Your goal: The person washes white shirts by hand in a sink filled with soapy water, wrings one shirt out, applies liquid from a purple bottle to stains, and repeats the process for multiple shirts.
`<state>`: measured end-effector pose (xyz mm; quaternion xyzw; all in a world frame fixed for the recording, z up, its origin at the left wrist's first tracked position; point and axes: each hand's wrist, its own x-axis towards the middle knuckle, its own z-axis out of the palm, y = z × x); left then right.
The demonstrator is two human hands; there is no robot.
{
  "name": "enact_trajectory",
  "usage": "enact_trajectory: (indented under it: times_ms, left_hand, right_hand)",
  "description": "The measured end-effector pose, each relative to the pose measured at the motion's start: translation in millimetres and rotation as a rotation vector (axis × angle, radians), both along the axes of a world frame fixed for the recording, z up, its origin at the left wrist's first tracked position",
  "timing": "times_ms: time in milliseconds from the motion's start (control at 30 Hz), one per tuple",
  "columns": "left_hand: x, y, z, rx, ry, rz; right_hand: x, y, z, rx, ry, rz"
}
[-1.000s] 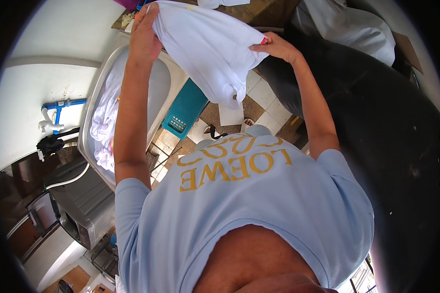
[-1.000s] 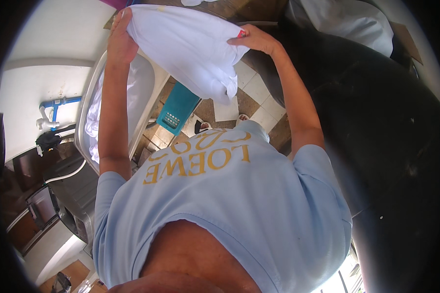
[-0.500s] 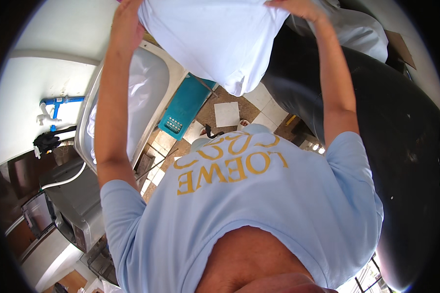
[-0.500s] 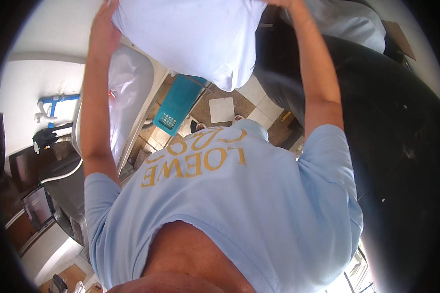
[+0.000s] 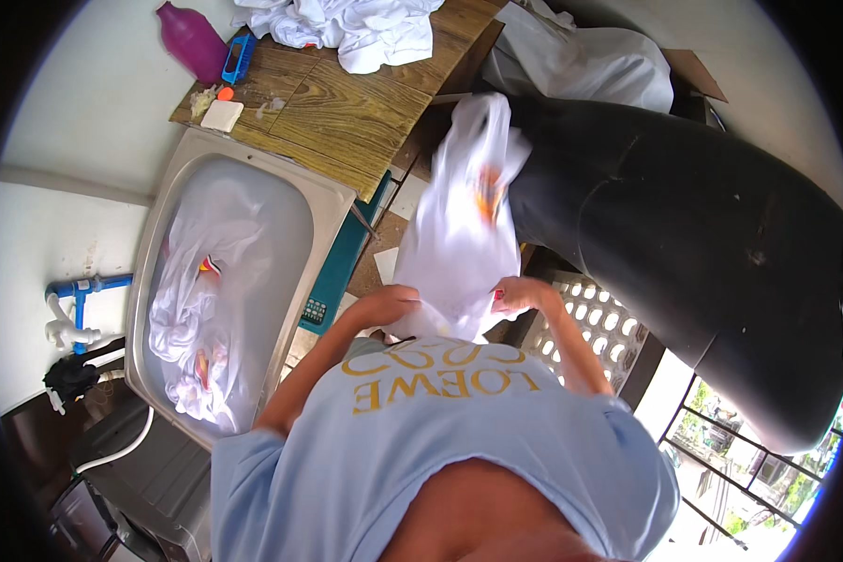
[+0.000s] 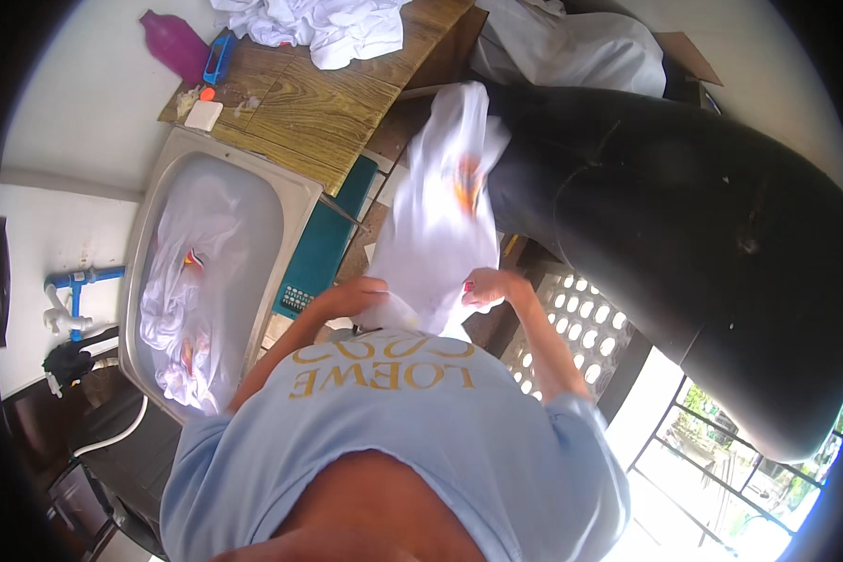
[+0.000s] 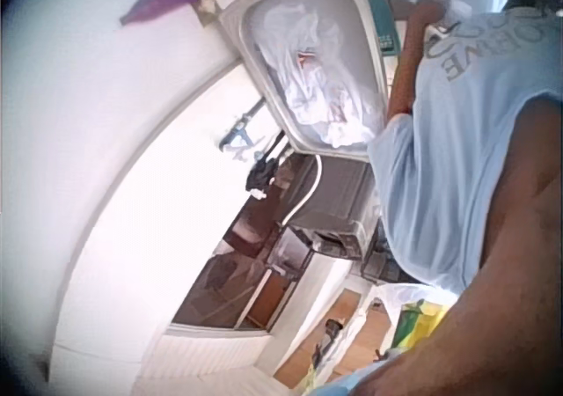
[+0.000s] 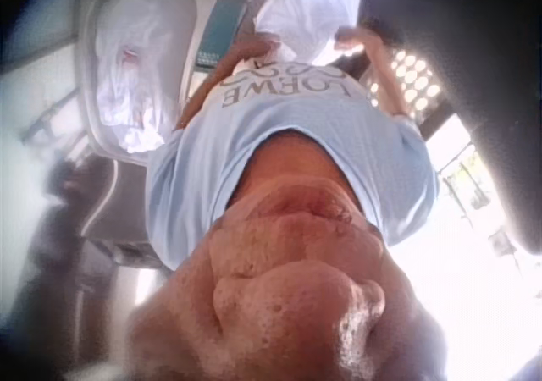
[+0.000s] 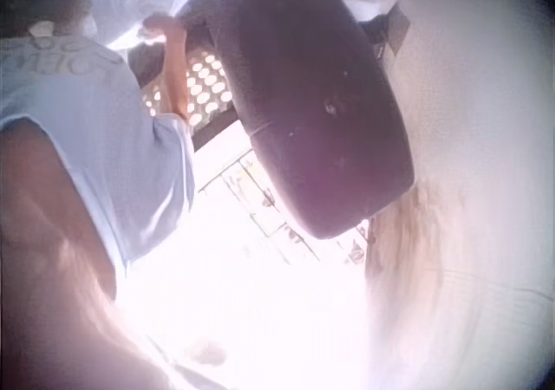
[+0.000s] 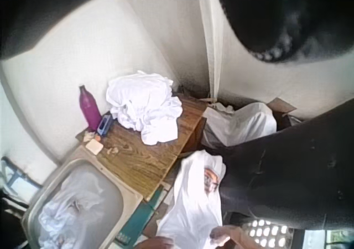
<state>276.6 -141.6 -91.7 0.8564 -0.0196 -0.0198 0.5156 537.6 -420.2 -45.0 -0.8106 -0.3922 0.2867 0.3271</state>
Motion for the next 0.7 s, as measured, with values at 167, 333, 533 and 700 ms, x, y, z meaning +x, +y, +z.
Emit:
enact_trajectory:
  times_ms: [167, 333, 533, 700]
  left_hand:
    - [15, 44, 203, -0.595, 0.238, 0.460]
    - [41, 63, 231, -0.600, -0.073, 0.426]
    - [56, 65, 260, -0.518, -0.207, 0.546]
    - [67, 46, 336, -0.155, -0.791, 0.570]
  right_hand:
    - [-58, 4, 132, -0.205, 0.548, -0.189]
    - [-33, 24, 189, 0.074, 0.464, -0.207]
    - [9, 42, 213, 0.088, 0.123, -0.102]
    - [1, 52, 295, 0.715, -0.451, -0.421]
